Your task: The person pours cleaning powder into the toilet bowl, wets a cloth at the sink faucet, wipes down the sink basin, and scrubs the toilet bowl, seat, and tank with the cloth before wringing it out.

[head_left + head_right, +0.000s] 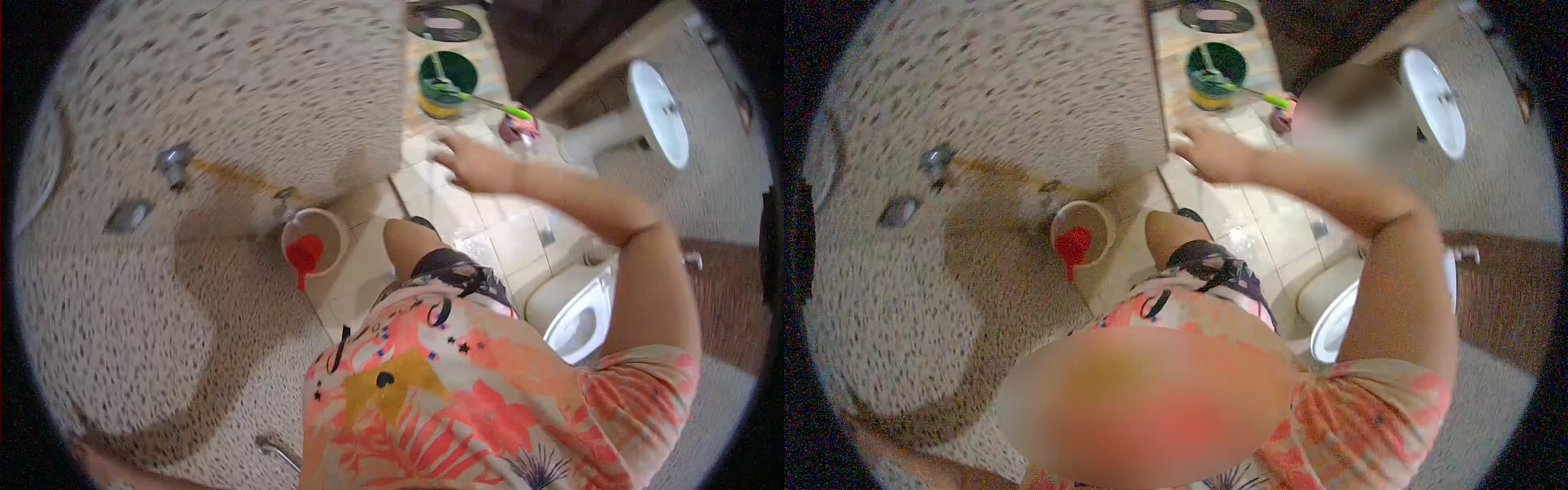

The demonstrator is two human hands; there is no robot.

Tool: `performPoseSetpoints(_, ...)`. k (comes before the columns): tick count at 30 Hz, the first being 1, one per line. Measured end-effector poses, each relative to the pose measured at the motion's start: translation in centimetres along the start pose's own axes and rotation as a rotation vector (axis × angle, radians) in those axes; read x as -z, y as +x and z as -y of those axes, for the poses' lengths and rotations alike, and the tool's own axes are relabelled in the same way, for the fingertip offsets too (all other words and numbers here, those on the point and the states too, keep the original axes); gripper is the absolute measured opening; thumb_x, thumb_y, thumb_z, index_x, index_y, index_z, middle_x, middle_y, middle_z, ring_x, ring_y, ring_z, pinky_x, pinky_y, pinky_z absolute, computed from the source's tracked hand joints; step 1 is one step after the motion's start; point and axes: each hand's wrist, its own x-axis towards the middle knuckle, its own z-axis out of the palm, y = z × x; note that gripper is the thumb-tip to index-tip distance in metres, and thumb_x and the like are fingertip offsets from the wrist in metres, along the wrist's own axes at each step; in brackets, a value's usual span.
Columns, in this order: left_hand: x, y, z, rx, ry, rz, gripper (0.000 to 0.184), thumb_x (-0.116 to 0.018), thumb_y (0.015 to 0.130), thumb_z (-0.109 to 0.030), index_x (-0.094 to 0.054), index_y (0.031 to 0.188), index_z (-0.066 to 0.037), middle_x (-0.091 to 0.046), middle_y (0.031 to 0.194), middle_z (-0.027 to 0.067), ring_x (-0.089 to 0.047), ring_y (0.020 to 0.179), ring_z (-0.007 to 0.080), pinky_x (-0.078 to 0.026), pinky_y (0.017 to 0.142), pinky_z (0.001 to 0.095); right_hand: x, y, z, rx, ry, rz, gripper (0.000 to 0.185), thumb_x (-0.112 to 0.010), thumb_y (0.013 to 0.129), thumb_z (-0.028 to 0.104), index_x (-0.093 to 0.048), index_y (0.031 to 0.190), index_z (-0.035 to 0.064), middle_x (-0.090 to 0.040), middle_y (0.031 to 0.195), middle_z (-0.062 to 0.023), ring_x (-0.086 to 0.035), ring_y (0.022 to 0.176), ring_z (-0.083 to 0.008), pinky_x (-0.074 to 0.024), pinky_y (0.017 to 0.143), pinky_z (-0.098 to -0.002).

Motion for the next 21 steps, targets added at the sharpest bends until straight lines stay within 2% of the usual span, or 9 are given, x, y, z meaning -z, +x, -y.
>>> performPoseSetpoints(1,1.2,0.0,-2.3,-0.019,-0.089,0.013,0.088,-0.06,0.068,-0.052,-0.024,0.139,-0.013,-0.028,0.141,0.0117,-0.024,0.13,0.0333,-0.015,0.101,0.0592,-4.6,-4.9,-0.9,-0.351,0.016,0.267,0.062,-0.073,0.069,0.017,-0.045,0.123,0.0031,-0.035,0.13,-0.0277,-0.042,0.115,-0.043,-0.0382,0.097,-0.0446)
performPoseSetpoints(4,4.8,0.6,-10.6,-0.115,-0.418,0.117,0.091,-0.064,0.068,-0.047,-0.022,0.139,-0.011,-0.026,0.142,0.0139,-0.022,0.131,0.0353,-0.014,0.103,0.0578,-8.3,-12.2,0.5,-0.588,0.171,0.358,0.067,-0.076,0.068,0.021,-0.044,0.124,0.0042,-0.032,0.133,-0.0291,-0.039,0.118,-0.0439,-0.0361,0.1,-0.0434)
performPoseSetpoints(7,7.1,0.4,-20.5,-0.276,-0.808,0.334,0.094,-0.069,0.067,-0.041,-0.019,0.139,-0.009,-0.024,0.143,0.0162,-0.02,0.132,0.0372,-0.013,0.105,0.0564,-8.5,-15.0,-0.2,-0.613,0.374,-0.078,0.054,-0.07,0.074,0.028,-0.051,0.118,0.0052,-0.042,0.128,-0.0236,-0.049,0.11,-0.0384,-0.0389,0.096,-0.0425)
performPoseSetpoints(10,5.6,-2.1,-31.1,-0.586,-1.099,0.71,0.097,-0.074,0.066,-0.035,-0.017,0.14,-0.007,-0.023,0.143,0.0184,-0.018,0.133,0.0392,-0.012,0.107,0.055,-10.3,-17.6,-2.9,-0.677,0.693,-0.194,0.049,-0.068,0.076,0.029,-0.053,0.117,0.0057,-0.051,0.119,-0.0206,-0.051,0.108,-0.035,-0.0418,0.091,-0.0395)
performPoseSetpoints(13,-0.1,-10.2,-39.7,-1.144,-0.979,0.814,0.096,-0.076,0.067,-0.031,-0.019,0.14,-0.008,-0.023,0.142,0.0209,-0.015,0.134,0.0405,-0.013,0.105,0.0589,-18.5,-24.1,-4.8,-1.237,1.803,-0.748,0.042,-0.059,0.086,0.03,-0.051,0.118,0.0029,-0.061,0.102,-0.0071,-0.056,0.097,-0.0154,-0.0446,0.083,-0.0301)
performPoseSetpoints(14,-1.6,-13.3,-41.1,-1.177,-0.92,0.874,0.094,-0.076,0.067,-0.031,-0.02,0.139,-0.008,-0.023,0.142,0.0213,-0.017,0.134,0.0407,-0.015,0.104,0.0601,-31.3,-30.4,-6.5,-1.568,1.162,-0.374,0.052,-0.059,0.085,0.036,-0.047,0.123,0.0013,-0.061,0.106,-0.0133,-0.057,0.098,-0.0224,-0.0453,0.084,-0.0357)
performPoseSetpoints(16,-3.4,-16.5,-43.1,-1.208,-0.836,0.917,0.092,-0.075,0.068,-0.03,-0.021,0.139,-0.008,-0.024,0.142,0.0217,-0.018,0.133,0.0409,-0.017,0.102,0.0614,-34.1,-40.3,1.5,-1.321,0.295,-0.022,0.043,-0.064,0.077,0.033,-0.06,0.105,-0.0001,-0.062,0.101,-0.022,-0.06,0.091,-0.0359,-0.0449,0.084,-0.0417)
performPoseSetpoints(18,-3.6,-17.8,-44.8,-0.961,-0.621,1.156,0.091,-0.075,0.068,-0.028,-0.021,0.139,-0.007,-0.025,0.14,0.0241,-0.023,0.13,0.0419,-0.02,0.102,0.0603,-36.6,-50.2,2.9,-0.937,0.784,0.786,0.037,-0.069,0.074,0.035,-0.066,0.084,-0.0004,-0.065,0.089,-0.0189,-0.06,0.089,-0.0326,-0.0454,0.081,-0.0399)
performPoseSetpoints(21,-2.5,-18.6,-49.2,-0.68,-0.534,1.271,0.092,-0.074,0.067,-0.026,-0.02,0.139,-0.005,-0.027,0.138,0.0278,-0.026,0.128,0.0436,-0.021,0.104,0.0559,-32.9,-59.4,5.5,-2.265,1.285,0.211,0.025,-0.064,0.079,0.026,-0.066,0.082,0.0011,-0.061,0.061,-0.0129,-0.059,0.047,-0.0236,-0.0425,0.037,-0.0379)
